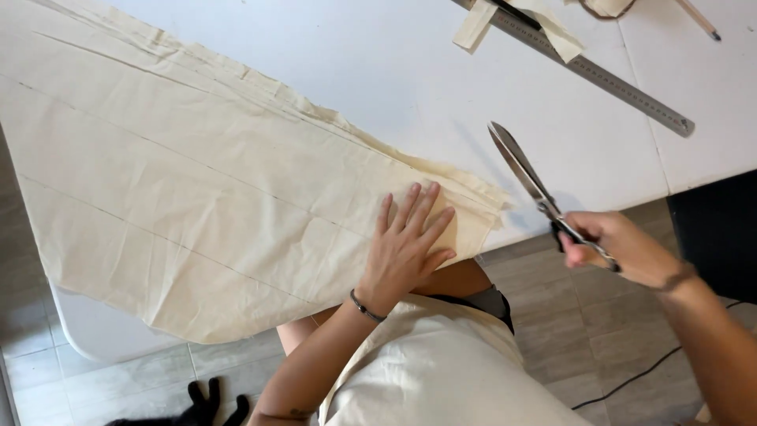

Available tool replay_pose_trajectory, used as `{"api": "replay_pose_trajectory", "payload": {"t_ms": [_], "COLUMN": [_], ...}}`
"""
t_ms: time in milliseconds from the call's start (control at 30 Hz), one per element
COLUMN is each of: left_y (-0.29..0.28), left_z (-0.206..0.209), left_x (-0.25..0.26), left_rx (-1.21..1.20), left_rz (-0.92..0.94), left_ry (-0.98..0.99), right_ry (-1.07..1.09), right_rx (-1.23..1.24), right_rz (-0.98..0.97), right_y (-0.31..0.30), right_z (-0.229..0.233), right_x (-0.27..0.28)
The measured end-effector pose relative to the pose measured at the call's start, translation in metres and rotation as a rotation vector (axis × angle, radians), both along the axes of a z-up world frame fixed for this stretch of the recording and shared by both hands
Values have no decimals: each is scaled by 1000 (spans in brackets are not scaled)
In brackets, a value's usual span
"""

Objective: Cutting fabric pieces with scissors on a workshop table and opening a curtain.

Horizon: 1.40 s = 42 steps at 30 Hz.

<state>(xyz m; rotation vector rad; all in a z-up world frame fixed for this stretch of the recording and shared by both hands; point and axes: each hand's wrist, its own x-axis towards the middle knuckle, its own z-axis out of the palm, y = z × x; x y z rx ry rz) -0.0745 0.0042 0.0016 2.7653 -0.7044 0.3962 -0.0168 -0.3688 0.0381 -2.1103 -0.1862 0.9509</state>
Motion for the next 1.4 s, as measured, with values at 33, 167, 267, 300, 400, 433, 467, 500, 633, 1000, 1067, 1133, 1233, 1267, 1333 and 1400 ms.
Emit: {"api": "replay_pose_trajectory", "payload": {"t_ms": [33,167,267,300,400,433,467,500,633,1000,1067,1133,1233,1267,1333,1400], "left_y": [3,3,-6,-11,-27,-30,-33,-37,-38,-45,-45,-45,-44,-43,-44,-45], "left_z": [6,26,18,11,4,-2,-8,-13,-15,-14,-13,-12,-11,-11,-12,-13], "left_x": [2,22,50,60,99,109,119,132,139,136,137,139,138,138,140,140], "left_rx": [2,-38,-47,-79,-81,-79,-199,-320,-434,-493,-510,-531,-552,-549,-547,-534], "left_rz": [2,-52,-40,-47,-140,-141,-235,-328,-394,-357,-360,-357,-361,-358,-353,-354], "left_ry": [5,-8,-78,-116,-82,-86,21,124,174,90,104,106,140,144,145,134], "right_ry": [5,53,88,106,145,141,151,156,196,195,187,168,130,139,145,168], "right_rx": [2,-118,-216,-265,-364,-362,-410,-461,-560,-451,-423,-402,-380,-393,-408,-387], "right_rz": [2,54,114,140,193,191,219,246,295,327,327,333,392,382,374,358], "right_y": [-2,-14,-21,-24,-31,-32,-33,-35,-28,-23,-32,-38,-39,-37,-33,-29], "right_z": [1,6,7,7,10,11,13,15,33,15,4,-3,-6,-3,1,2], "right_x": [-1,-8,-9,-10,-15,-13,-11,-5,4,24,25,29,32,32,32,32]}}
